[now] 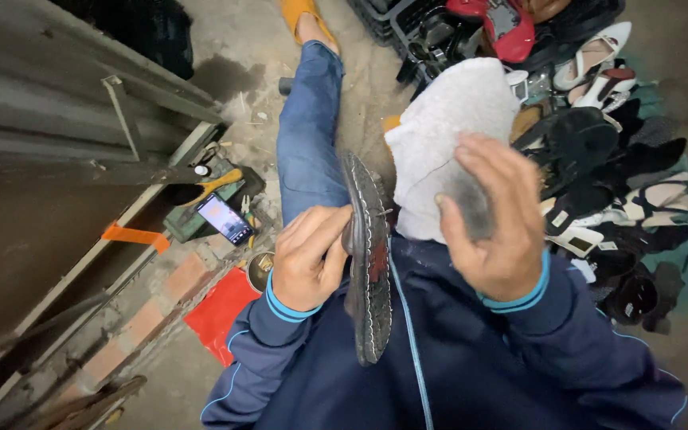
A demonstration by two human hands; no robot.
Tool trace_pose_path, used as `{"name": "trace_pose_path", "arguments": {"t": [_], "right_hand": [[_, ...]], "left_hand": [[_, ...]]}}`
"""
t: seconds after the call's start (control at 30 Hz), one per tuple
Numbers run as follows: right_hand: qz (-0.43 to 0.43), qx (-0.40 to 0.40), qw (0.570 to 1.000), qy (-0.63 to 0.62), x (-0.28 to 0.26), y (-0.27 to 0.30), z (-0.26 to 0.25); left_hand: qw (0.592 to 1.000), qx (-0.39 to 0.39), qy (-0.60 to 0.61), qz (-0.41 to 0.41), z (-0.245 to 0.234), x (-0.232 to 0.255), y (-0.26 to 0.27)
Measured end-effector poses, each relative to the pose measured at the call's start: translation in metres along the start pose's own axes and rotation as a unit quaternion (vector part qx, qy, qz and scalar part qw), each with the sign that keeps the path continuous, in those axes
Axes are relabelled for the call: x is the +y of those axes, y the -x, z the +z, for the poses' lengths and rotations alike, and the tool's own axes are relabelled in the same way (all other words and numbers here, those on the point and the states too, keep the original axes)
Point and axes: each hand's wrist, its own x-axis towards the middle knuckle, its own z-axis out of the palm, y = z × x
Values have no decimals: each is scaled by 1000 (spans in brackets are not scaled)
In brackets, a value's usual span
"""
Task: Hand-stitching the sole of a leather sandal using a needle and thread in a workshop environment.
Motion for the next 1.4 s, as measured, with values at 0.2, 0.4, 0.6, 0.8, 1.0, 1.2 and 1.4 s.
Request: {"name": "trace_pose_path", "arguments": {"t": [0.2, 0.4, 0.6, 0.8, 1.0, 1.2, 1.4], "right_hand": [[125, -165, 910, -359, 10, 18, 34], [130, -101, 933, -320, 13, 19, 43], [131, -137, 934, -302, 29, 9, 21], [149, -204, 872, -418, 54, 3, -13], [118, -145, 819, -542, 75, -1, 4], [130, -147, 953, -229, 91, -25, 47], [119, -212, 951, -193, 112, -49, 82]], "left_hand": [[999, 6, -47, -15, 6, 11, -1], [997, 67, -28, -15, 8, 20, -1], [996, 46, -64, -43, 14, 12, 3], [993, 40, -71, -90, 22, -3, 4], [988, 1, -55, -146, 43, -40, 7], [986, -32, -93, -136, 51, -83, -22], [983, -55, -84, -155, 47, -109, -40]]}}
